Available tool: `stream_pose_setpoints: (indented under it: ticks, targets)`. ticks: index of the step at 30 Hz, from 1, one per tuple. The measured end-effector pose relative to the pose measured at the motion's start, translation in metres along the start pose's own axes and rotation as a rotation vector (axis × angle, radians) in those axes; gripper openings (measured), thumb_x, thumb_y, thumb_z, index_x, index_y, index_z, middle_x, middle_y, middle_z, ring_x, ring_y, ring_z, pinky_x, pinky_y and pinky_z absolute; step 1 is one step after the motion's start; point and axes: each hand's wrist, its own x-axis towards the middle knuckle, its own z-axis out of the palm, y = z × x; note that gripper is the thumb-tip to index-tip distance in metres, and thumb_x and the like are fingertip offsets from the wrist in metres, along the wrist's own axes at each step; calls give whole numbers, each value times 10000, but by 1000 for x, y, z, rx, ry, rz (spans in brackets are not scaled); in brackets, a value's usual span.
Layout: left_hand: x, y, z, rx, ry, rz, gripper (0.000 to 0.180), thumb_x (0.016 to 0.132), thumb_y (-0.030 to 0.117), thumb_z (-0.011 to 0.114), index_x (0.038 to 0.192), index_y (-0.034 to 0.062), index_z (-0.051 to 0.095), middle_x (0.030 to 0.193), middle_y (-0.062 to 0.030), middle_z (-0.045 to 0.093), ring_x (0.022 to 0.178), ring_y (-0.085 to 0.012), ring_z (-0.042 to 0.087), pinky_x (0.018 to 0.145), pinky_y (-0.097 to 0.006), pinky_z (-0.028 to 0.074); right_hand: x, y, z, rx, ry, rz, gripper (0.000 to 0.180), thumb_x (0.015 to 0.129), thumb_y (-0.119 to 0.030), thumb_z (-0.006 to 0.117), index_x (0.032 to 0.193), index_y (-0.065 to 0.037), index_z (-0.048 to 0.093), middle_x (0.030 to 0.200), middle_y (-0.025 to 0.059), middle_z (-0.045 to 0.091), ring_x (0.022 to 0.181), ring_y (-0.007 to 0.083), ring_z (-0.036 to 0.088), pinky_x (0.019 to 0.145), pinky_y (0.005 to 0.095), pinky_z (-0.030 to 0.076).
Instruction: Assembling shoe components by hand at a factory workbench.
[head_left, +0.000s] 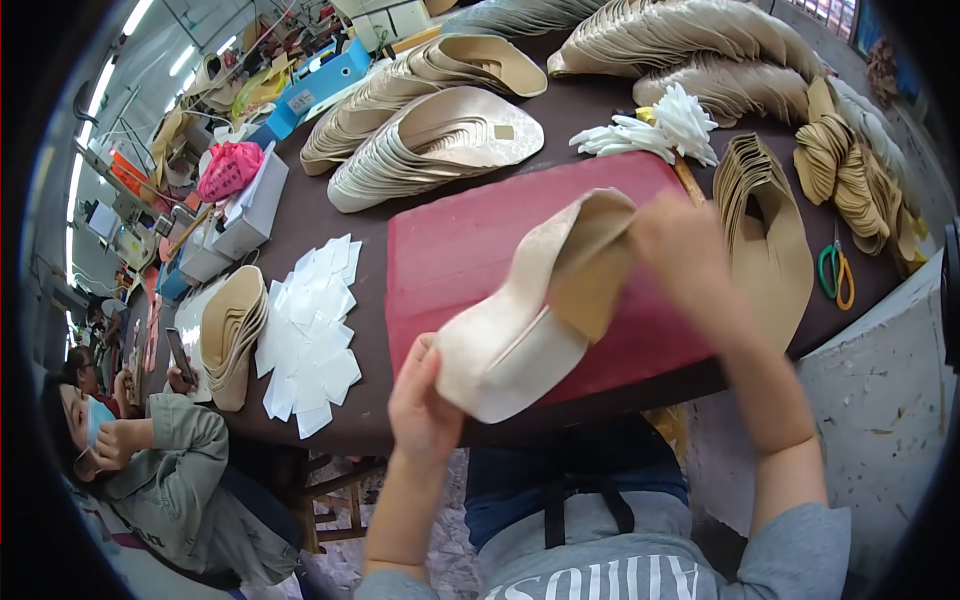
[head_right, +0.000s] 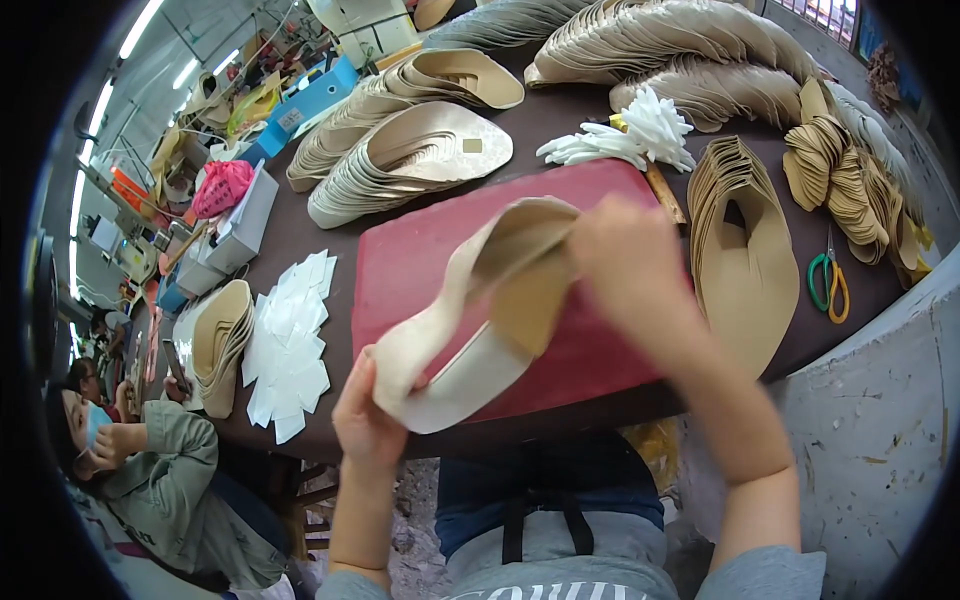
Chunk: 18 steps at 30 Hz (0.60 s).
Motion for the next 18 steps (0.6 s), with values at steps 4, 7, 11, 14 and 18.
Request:
stream_pose_setpoints:
  ticks: [4,7,11,14,18]
  targets:
    - [25,38,-54,-37,-296,-328,326,966,187,424,1202,-10,533,974,-96,644,814,-180,612,770,-343,484,26,73,-31,315,-400,351,270,772,-229,678,648,9,650,525,86,562,461,199,503,517,327,443]
    - [40,44,-37,288,45,-267,282,959,152,445,1165,-12,547,1076,-157,614,907,-232,607,771,-312,500,22,52,-30,534,-584,309,302,831,-240,669,663,12,651,530,76,581,396,156,496,430,278,416]
    - [34,10,-10,1631,200,1252,279,879,137,569,1139,39,597,1041,-130,639,987,-281,599,968,-393,413,3,20,-22,1139,-967,526,337,886,-278,644,755,31,669,546,92,616,354,128,513,363,214,414]
    - [-9,-28,3,1913,-288,1014,252,802,144,650,1033,44,657,1067,-80,646,990,-236,601,970,-399,419,-35,-28,-6,1056,-615,94,227,801,-177,710,899,25,681,669,77,669,539,172,607,536,268,490]
    - [-4,-51,-8,1898,-398,995,203,801,125,646,987,48,670,1069,-51,662,1017,-210,604,998,-417,397,-56,-81,25,862,-162,-73,202,765,-96,710,927,10,651,748,61,656,664,171,610,614,287,486]
